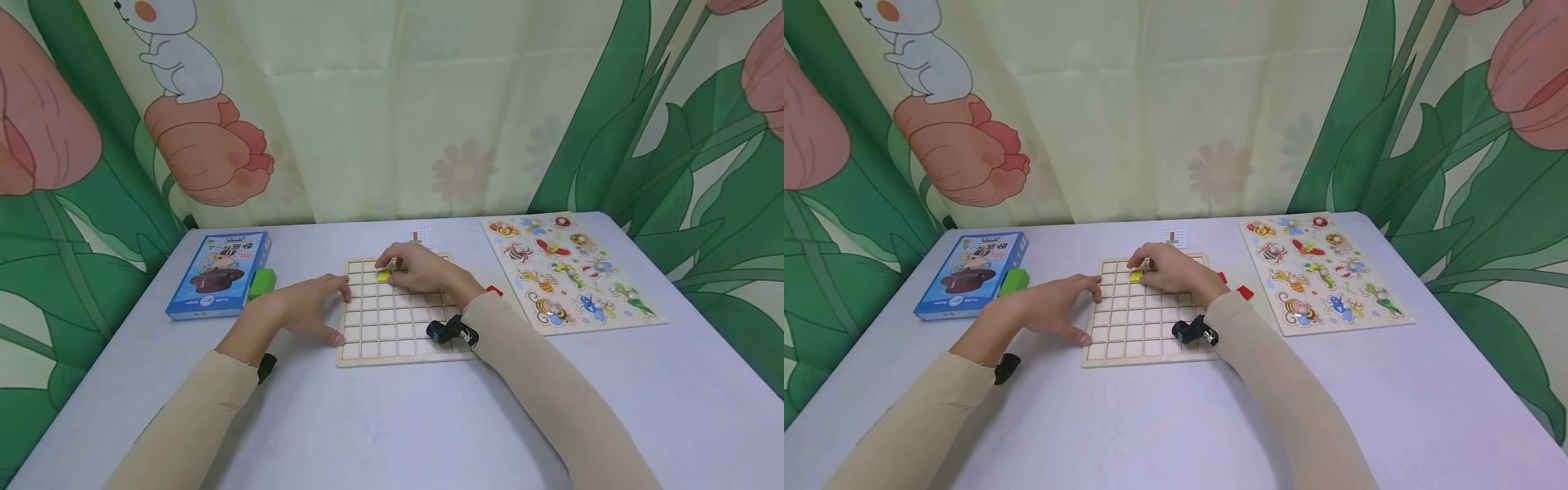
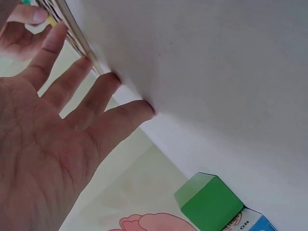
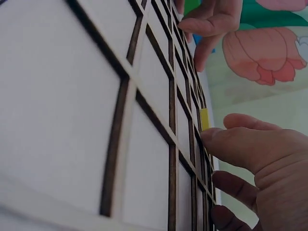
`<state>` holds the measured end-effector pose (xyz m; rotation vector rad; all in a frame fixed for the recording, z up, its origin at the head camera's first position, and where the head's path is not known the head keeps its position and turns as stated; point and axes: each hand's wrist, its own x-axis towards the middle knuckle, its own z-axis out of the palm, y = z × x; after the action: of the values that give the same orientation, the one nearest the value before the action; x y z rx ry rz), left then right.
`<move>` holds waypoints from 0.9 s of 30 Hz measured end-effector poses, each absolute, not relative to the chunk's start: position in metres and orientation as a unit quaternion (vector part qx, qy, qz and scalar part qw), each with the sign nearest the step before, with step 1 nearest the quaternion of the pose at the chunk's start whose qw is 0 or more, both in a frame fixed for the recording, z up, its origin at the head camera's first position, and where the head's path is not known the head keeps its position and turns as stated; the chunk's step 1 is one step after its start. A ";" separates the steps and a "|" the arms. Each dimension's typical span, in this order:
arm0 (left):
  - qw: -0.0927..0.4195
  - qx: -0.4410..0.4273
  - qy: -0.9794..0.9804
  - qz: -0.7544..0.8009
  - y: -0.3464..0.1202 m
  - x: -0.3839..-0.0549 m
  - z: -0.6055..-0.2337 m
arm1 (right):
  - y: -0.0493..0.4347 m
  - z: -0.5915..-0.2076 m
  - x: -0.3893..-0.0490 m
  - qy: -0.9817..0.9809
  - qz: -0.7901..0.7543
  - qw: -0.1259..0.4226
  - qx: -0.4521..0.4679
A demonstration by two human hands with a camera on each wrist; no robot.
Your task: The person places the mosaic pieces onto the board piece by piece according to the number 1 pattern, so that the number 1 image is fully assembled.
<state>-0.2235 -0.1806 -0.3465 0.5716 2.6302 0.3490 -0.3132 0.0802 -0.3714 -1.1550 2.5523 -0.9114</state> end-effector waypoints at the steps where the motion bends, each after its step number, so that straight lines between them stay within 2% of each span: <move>1: 0.211 0.206 0.947 0.126 -0.181 -0.224 -0.347 | 0.080 -0.371 -0.313 0.862 -0.307 0.098 -0.391; 27: 0.210 0.212 0.945 0.132 -0.182 -0.224 -0.347 | 0.077 -0.372 -0.314 0.875 -0.287 0.101 -0.376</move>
<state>-0.2237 -0.1824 -0.3473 0.5891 2.6283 0.3666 -0.3143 0.0774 -0.3717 -1.1102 2.5864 -0.8467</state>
